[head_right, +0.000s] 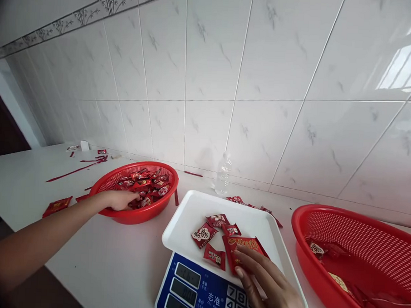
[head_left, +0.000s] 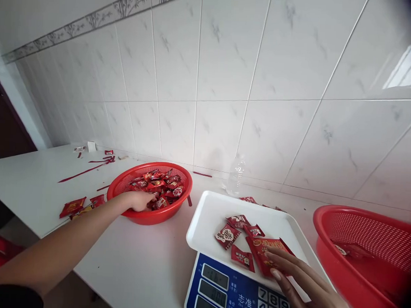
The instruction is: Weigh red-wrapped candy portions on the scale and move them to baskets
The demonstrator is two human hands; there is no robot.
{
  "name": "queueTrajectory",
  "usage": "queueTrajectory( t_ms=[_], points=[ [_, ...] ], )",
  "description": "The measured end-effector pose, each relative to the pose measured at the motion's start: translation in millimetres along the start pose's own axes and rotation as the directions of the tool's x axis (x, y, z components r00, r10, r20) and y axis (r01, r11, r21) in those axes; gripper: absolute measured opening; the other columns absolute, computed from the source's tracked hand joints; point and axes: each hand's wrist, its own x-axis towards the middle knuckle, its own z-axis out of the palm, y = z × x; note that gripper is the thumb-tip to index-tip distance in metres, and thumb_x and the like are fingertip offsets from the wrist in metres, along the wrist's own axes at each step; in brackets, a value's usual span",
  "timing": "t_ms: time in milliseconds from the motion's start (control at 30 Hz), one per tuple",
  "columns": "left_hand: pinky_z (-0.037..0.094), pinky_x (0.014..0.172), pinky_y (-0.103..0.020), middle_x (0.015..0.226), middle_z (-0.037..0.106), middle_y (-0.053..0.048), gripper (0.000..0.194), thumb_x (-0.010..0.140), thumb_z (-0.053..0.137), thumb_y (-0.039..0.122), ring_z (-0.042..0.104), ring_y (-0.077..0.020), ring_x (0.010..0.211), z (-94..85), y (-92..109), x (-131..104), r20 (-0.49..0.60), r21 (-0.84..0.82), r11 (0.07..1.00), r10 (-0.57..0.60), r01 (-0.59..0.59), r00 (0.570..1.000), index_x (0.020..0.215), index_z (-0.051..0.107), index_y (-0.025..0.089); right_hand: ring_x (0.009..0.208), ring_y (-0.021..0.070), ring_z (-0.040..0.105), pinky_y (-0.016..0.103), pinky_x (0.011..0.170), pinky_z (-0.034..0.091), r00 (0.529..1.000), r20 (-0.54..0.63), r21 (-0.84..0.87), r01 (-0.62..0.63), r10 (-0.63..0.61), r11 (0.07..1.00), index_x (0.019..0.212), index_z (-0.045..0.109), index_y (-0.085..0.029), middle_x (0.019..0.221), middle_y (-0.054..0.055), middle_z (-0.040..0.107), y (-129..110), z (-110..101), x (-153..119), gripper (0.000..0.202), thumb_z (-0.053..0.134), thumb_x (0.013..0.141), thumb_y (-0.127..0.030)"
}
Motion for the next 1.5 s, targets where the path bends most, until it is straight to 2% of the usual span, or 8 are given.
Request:
queueTrajectory(
  t_ms=[133,300,433,633,833,967,1300,1500],
  points=[
    [0.047,0.079,-0.038,0.110,0.070,-0.014,0.081,0.054,0.069,0.038,0.067,-0.0336,0.090,10.9,-4.7,17.1,0.124,-0.003,0.997,-0.080,0.081,0.989,0.132,0.052,0.023,0.094,0.0198,0.070,0.021,0.068,0.061,1.000,-0.021,-0.023,-0.011,0.011,1.000,0.111,0.066,-0.028,0.108,0.004,0.071,6.7,-3.3,-10.7,0.026,0.050,0.092,-0.037],
    [0.048,0.076,-0.043,0.124,0.062,-0.020,0.087,0.064,0.061,0.055,0.065,-0.0380,0.098,23.9,9.9,46.2,0.153,-0.083,0.985,-0.137,0.151,0.979,0.142,0.039,0.023,0.090,0.0181,0.071,0.021,0.074,0.060,0.999,-0.025,-0.033,0.021,-0.022,0.999,0.110,0.065,-0.026,0.105,0.004,0.072,2.0,-7.3,-6.3,0.024,0.050,0.093,-0.035],
    [0.050,0.073,-0.043,0.122,0.063,-0.020,0.075,0.062,0.066,0.049,0.064,-0.0392,0.100,28.3,11.6,53.0,0.163,-0.193,0.961,-0.166,0.197,0.973,0.130,0.050,0.021,0.086,0.0150,0.072,0.017,0.075,0.058,0.997,-0.055,-0.052,0.056,-0.059,0.997,0.104,0.067,-0.024,0.099,0.003,0.073,-5.3,-6.9,1.5,0.022,0.049,0.094,-0.033],
    [0.054,0.061,-0.033,0.083,0.073,-0.007,0.040,0.053,0.077,0.038,0.070,-0.0278,0.077,23.1,6.3,48.2,0.280,-0.467,0.852,-0.111,0.236,0.954,0.085,0.063,0.020,0.090,0.0160,0.071,0.018,0.077,0.058,0.999,-0.026,-0.055,0.018,-0.020,0.998,0.105,0.068,-0.024,0.102,0.003,0.073,-2.1,-6.7,-1.8,0.022,0.051,0.093,-0.031],
    [0.054,0.082,-0.029,0.090,0.074,-0.007,0.051,0.048,0.085,0.046,0.069,-0.0237,0.092,-7.3,-5.9,38.0,0.183,-0.720,0.680,-0.005,0.137,0.983,0.085,0.063,0.018,0.085,0.0165,0.072,0.019,0.074,0.059,0.998,-0.061,-0.042,0.022,-0.024,0.999,0.105,0.068,-0.025,0.100,0.003,0.074,-0.3,-7.7,-2.0,0.022,0.053,0.091,-0.032],
    [0.055,0.082,-0.031,0.096,0.073,-0.009,0.056,0.053,0.085,0.046,0.069,-0.0239,0.092,-22.5,-11.9,34.2,0.123,-0.776,0.622,-0.005,0.099,0.992,0.094,0.063,0.016,0.083,0.0179,0.072,0.021,0.073,0.060,0.998,-0.059,-0.033,-0.018,0.016,0.999,0.104,0.069,-0.026,0.099,0.003,0.074,0.1,-8.0,-2.9,0.022,0.053,0.091,-0.033],
    [0.056,0.080,-0.035,0.098,0.073,-0.011,0.062,0.051,0.087,0.043,0.069,-0.0265,0.093,-22.4,13.7,26.1,0.059,-0.819,0.574,0.026,0.033,0.998,0.100,0.063,0.015,0.081,0.0170,0.072,0.019,0.067,0.060,0.996,-0.066,-0.016,-0.063,0.062,0.998,0.099,0.070,-0.025,0.094,0.003,0.074,-4.6,-8.1,1.9,0.023,0.049,0.093,-0.034],
    [0.055,0.075,-0.032,0.092,0.073,-0.007,0.050,0.064,0.075,0.057,0.068,-0.0246,0.090,-22.4,33.3,24.1,-0.146,-0.759,0.650,-0.100,-0.046,0.984,0.093,0.062,0.019,0.081,0.0173,0.072,0.023,0.070,0.060,0.991,-0.042,-0.007,-0.124,0.123,0.992,0.097,0.069,-0.024,0.094,0.005,0.074,-7.8,-9.1,2.4,0.024,0.047,0.094,-0.032]
  ],
)
